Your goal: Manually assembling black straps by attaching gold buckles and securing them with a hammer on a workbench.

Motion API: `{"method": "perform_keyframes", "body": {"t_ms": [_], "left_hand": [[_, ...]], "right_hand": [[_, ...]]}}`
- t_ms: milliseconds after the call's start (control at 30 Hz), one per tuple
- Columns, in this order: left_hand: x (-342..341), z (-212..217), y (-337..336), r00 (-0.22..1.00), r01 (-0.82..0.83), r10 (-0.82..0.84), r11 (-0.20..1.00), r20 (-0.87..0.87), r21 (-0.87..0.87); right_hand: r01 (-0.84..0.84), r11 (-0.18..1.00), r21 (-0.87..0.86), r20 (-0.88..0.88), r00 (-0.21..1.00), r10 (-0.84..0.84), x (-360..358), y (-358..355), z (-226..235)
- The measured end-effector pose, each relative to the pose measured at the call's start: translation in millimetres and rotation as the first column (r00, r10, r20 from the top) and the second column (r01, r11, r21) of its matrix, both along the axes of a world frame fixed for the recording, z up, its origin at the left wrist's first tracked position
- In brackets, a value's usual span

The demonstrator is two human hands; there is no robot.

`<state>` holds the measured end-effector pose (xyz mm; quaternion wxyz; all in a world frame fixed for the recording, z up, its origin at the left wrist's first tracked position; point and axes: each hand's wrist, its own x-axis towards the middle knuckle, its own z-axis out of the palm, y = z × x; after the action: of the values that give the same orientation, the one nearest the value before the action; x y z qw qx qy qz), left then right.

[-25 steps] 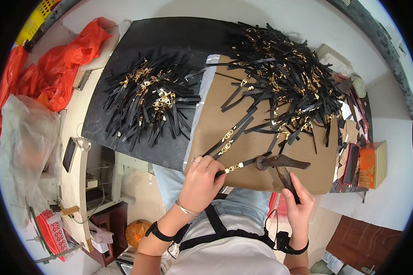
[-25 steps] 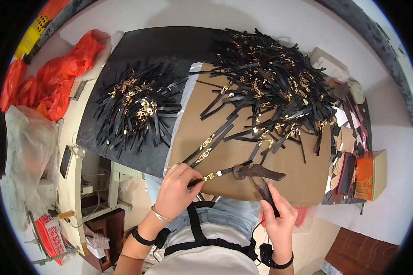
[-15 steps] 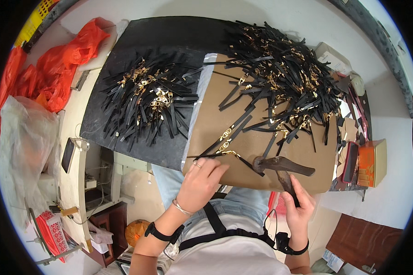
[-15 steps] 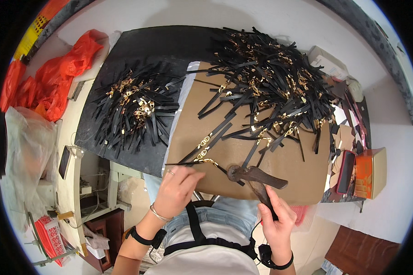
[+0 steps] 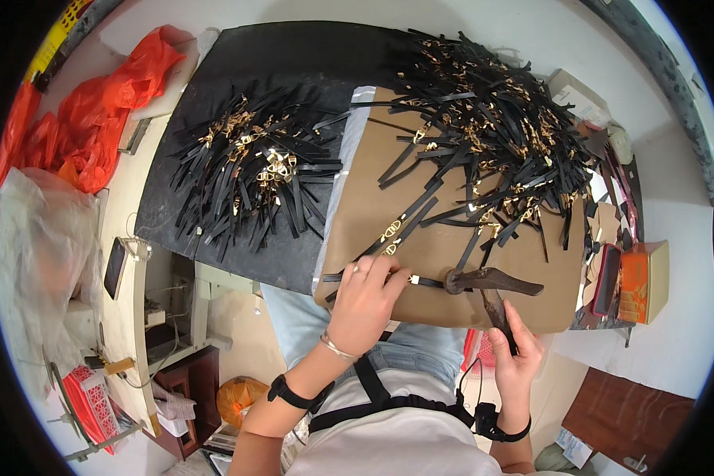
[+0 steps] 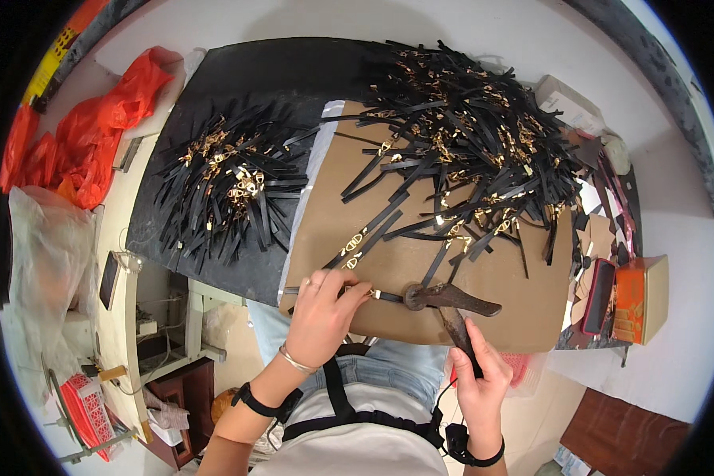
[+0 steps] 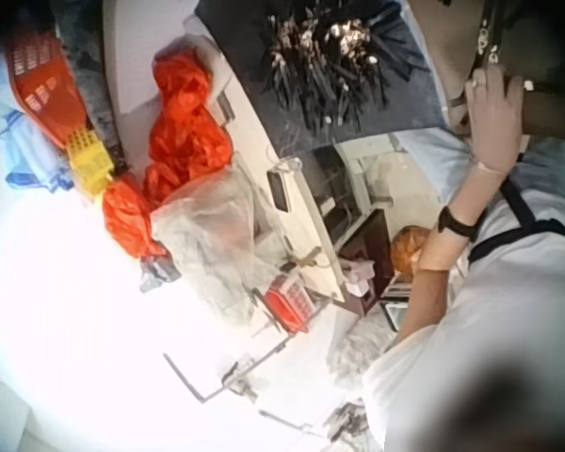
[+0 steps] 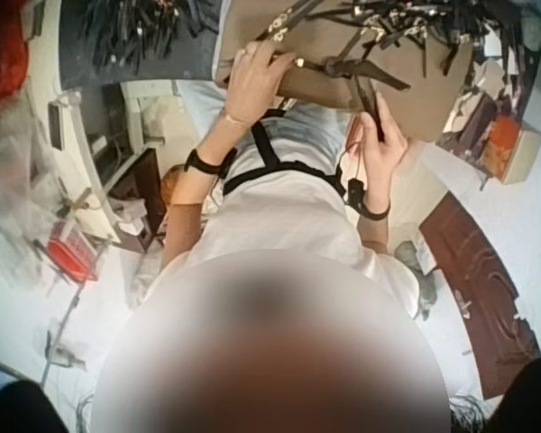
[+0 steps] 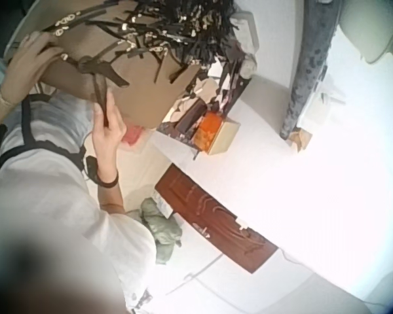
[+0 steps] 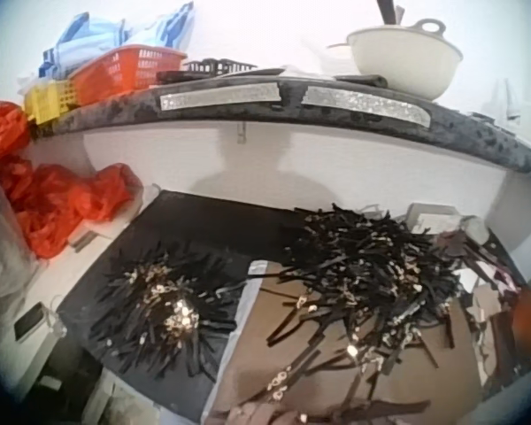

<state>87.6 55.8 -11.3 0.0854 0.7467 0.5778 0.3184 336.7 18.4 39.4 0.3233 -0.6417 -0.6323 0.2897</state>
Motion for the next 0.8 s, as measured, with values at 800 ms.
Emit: {"method": "perform_keyframes", "body": {"t_ms": [800], "left_hand": [[-26.2,14.0,-33.6,0.949,-0.214,0.237,0.969,0.21,-0.126]], "right_hand": [[-0.267,0.928,0.26,0.165,0.959,0.229,-8.9,4.8,3.7]]}}
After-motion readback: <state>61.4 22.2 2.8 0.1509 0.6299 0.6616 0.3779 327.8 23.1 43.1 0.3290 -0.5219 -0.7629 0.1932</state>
